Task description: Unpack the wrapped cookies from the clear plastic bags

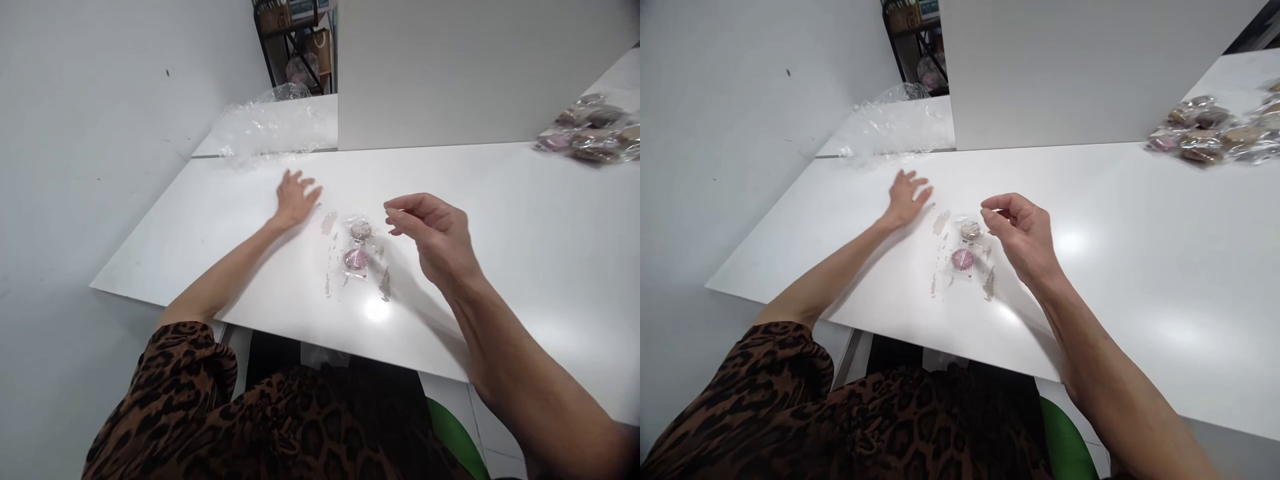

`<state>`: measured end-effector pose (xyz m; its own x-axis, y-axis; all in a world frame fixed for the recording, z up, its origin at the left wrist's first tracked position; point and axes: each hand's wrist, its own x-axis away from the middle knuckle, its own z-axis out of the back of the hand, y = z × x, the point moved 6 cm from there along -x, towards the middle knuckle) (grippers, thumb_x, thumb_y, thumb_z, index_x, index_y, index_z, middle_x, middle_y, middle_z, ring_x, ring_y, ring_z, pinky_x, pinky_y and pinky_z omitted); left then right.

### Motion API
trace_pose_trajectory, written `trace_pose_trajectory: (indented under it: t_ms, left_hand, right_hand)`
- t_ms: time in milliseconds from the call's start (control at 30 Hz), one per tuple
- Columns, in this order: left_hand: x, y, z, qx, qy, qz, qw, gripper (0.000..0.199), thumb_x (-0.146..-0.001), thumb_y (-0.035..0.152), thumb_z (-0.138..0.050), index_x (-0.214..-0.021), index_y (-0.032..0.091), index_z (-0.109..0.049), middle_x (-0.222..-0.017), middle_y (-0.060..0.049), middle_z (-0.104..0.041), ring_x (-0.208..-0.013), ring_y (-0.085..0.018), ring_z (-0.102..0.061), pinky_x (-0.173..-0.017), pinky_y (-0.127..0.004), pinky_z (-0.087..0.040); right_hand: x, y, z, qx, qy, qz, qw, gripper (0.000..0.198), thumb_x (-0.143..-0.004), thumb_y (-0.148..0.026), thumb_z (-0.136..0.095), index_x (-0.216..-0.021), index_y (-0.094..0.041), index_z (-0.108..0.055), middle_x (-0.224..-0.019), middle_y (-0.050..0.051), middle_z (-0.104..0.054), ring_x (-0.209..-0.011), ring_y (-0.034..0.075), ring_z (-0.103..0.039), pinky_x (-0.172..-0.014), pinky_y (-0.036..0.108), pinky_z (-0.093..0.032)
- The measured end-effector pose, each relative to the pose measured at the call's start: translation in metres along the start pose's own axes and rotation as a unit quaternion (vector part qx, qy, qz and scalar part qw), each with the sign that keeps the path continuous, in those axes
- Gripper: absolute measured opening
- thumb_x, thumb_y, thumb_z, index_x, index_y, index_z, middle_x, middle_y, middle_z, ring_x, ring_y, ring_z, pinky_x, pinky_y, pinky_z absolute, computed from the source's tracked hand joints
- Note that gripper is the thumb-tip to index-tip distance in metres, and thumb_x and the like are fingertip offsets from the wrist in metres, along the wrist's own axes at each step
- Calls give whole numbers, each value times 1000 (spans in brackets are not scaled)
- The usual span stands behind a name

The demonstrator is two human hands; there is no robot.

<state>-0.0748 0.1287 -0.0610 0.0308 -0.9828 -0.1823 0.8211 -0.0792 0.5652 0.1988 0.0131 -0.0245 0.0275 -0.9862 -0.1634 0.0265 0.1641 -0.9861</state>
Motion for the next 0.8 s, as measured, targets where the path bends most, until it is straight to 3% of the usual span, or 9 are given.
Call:
trace_pose_trajectory:
  t_ms: [133, 267, 367, 433, 500, 633, 733, 800]
  left_hand:
    - [50, 57, -42, -34, -151, -78, 985, 63, -98, 65, -47, -142, 23, -65, -166, -11, -44, -165, -40, -13, -132, -62, -10]
    - [71, 86, -52, -71, -207, -104, 970, 55, -95, 58, -54, -138, 25, -64, -169, -10, -39, -164, -40, -12, -131, -64, -12]
    - [73, 88, -46, -53, -177, -89, 979, 37, -88, 49, -66, -113, 21, -68, -155, -12, -53, -156, -37, -32, -127, -57, -27]
    - [73, 83, -39, -15, -136, -64, 988, 30, -85, 46, -71, -99, 21, -63, -132, -10, -66, -137, -32, -51, -115, -49, -42]
    - [74, 74, -29, 50, -84, -25, 995, 28, -83, 41, -74, -92, 21, -57, -107, -5, -70, -111, -25, -64, -96, -39, -52]
    - [84, 49, 0, 220, -9, 86, 972, 27, -87, 32, -74, -92, 21, -49, -82, 2, -66, -65, -12, -64, -61, -25, -45]
    - [101, 41, 20, 306, -9, 139, 942, 27, -88, 31, -78, -93, 19, -53, -80, 1, -69, -55, -10, -62, -52, -23, -40]
    - [114, 43, 24, 341, -45, 150, 927, 27, -86, 31, -81, -93, 17, -59, -79, -1, -71, -54, -10, -63, -52, -24, -42]
  right_hand:
    - [-3, 4, -8, 117, -82, 6, 990, 26, -84, -41, -72, -98, -20, -71, -95, 6, -69, -81, 18, -61, -76, 38, -51]
    - [4, -1, -14, 216, -186, -2, 958, 31, -88, -46, -67, -102, -19, -71, -105, 9, -72, -85, 20, -61, -74, 36, -48]
    - [7, -4, -15, 276, -214, -10, 937, 28, -92, -45, -63, -98, -19, -71, -98, 8, -72, -83, 20, -61, -72, 34, -45]
    - [8, -2, -17, 321, -225, -12, 920, 23, -94, -41, -61, -97, -19, -70, -94, 7, -71, -81, 20, -61, -71, 33, -43]
    - [9, 2, -22, 369, -242, -16, 897, 22, -96, -38, -58, -98, -19, -69, -93, 7, -72, -82, 21, -62, -71, 33, -43]
    - [12, 11, -33, 435, -285, -10, 854, 33, -98, -45, -58, -114, -18, -69, -112, 12, -73, -99, 27, -66, -83, 37, -48]
    - [16, 14, -39, 455, -317, 9, 832, 50, -95, -52, -64, -131, -18, -65, -130, 16, -67, -116, 32, -64, -94, 41, -50]
    - [18, 16, -41, 441, -336, 15, 832, 56, -93, -52, -66, -137, -17, -63, -136, 19, -64, -121, 33, -63, -98, 42, -51]
